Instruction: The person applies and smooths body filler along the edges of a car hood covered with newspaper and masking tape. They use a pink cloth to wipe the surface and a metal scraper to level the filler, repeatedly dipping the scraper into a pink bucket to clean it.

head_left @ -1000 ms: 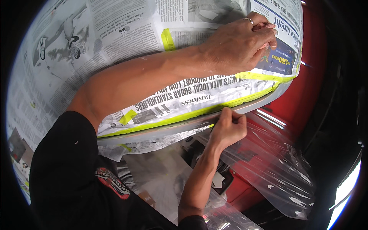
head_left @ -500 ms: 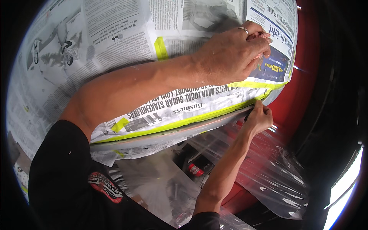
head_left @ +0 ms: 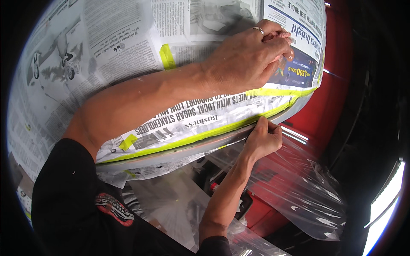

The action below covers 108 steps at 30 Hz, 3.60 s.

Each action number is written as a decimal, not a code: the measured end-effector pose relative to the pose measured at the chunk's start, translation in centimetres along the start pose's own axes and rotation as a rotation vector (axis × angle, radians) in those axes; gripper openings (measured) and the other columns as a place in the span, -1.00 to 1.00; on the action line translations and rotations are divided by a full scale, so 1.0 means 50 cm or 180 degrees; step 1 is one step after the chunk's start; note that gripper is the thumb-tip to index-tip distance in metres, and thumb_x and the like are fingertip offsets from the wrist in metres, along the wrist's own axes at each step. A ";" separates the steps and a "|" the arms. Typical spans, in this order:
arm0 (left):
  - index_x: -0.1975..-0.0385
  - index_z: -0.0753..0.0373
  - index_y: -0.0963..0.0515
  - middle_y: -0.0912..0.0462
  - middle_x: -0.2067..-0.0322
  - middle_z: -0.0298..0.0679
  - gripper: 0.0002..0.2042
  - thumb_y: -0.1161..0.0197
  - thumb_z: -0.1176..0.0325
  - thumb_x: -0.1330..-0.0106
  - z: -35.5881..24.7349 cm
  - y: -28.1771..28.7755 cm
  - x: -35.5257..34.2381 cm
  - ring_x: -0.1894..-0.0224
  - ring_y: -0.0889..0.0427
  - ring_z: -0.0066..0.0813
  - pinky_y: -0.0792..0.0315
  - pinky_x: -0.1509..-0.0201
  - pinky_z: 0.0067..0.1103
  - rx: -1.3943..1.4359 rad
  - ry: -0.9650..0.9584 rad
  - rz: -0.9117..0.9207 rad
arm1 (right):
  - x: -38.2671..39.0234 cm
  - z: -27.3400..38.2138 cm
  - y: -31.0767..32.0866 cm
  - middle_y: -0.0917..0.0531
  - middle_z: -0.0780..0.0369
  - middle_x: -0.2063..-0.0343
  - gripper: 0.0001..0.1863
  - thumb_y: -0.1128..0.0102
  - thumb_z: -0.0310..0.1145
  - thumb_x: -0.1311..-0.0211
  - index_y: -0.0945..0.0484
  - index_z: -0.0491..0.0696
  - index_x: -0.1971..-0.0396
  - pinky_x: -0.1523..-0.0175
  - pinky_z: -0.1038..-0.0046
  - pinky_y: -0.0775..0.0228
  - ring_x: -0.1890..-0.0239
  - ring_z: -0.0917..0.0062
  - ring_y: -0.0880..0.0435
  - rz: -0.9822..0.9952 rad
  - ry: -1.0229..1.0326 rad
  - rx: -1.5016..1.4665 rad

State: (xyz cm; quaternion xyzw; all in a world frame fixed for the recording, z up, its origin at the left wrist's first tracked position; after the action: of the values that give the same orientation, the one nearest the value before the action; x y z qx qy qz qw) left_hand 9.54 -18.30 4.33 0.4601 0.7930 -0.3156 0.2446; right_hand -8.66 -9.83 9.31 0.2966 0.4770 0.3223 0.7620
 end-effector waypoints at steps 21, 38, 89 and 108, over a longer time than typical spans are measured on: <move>0.12 0.22 -0.49 -0.44 -0.05 -0.07 -0.80 -0.23 0.48 -0.27 0.003 -0.008 0.001 -0.04 -0.55 -0.08 -0.50 -0.07 -0.35 0.0031 0.0055 0.0235 | 0.047 -0.014 0.004 -0.57 0.23 0.66 -0.81 -0.21 -0.49 0.00 -0.47 -0.31 0.63 0.44 0.60 -0.30 0.57 0.68 -0.40 0.0129 -0.0029 -0.0219; 0.13 0.22 -0.51 -0.42 -0.03 -0.02 -0.81 -0.23 0.48 -0.27 0.002 -0.001 0.003 0.02 -0.57 -0.06 -0.50 -0.02 -0.34 0.0021 0.0113 0.0177 | -0.205 -0.075 0.002 -0.52 0.25 0.73 -0.80 -0.25 -0.46 0.07 -0.51 -0.32 0.65 0.50 0.49 -0.26 0.63 0.65 -0.36 0.0054 -0.0066 -0.0139; 0.17 0.21 -0.52 -0.45 0.00 0.02 -0.88 -0.14 0.42 -0.34 -0.006 0.000 -0.006 -0.08 -0.48 -0.01 -0.39 -0.11 -0.30 -0.0337 0.0077 0.0362 | -0.344 -0.119 0.023 -0.65 0.29 0.49 -0.73 -0.36 -0.38 -0.16 -0.63 -0.29 0.26 0.33 0.67 -0.28 0.47 0.73 -0.47 0.1070 -0.0044 -0.0818; 0.16 0.23 -0.52 -0.47 0.01 -0.01 -0.87 -0.13 0.44 -0.35 -0.003 0.002 -0.004 -0.12 -0.46 -0.03 -0.39 -0.14 -0.30 -0.0321 0.0093 0.0369 | 0.040 -0.069 0.043 -0.55 0.38 0.63 -0.80 -0.40 -0.42 -0.15 -0.57 -0.17 0.53 0.42 0.68 -0.23 0.55 0.80 -0.38 0.1130 -0.0341 -0.1045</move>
State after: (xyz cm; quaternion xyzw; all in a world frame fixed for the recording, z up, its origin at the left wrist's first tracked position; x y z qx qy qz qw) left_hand 9.72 -18.29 4.54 0.4969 0.7834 -0.2538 0.2737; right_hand -11.61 -6.45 8.58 0.2646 0.3175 0.5081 0.7556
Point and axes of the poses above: each hand's wrist, its own x-axis away from the middle knuckle, its own y-axis out of the back of the hand, z = x × y, the point moved 3 cm from there along -x, towards the middle knuckle
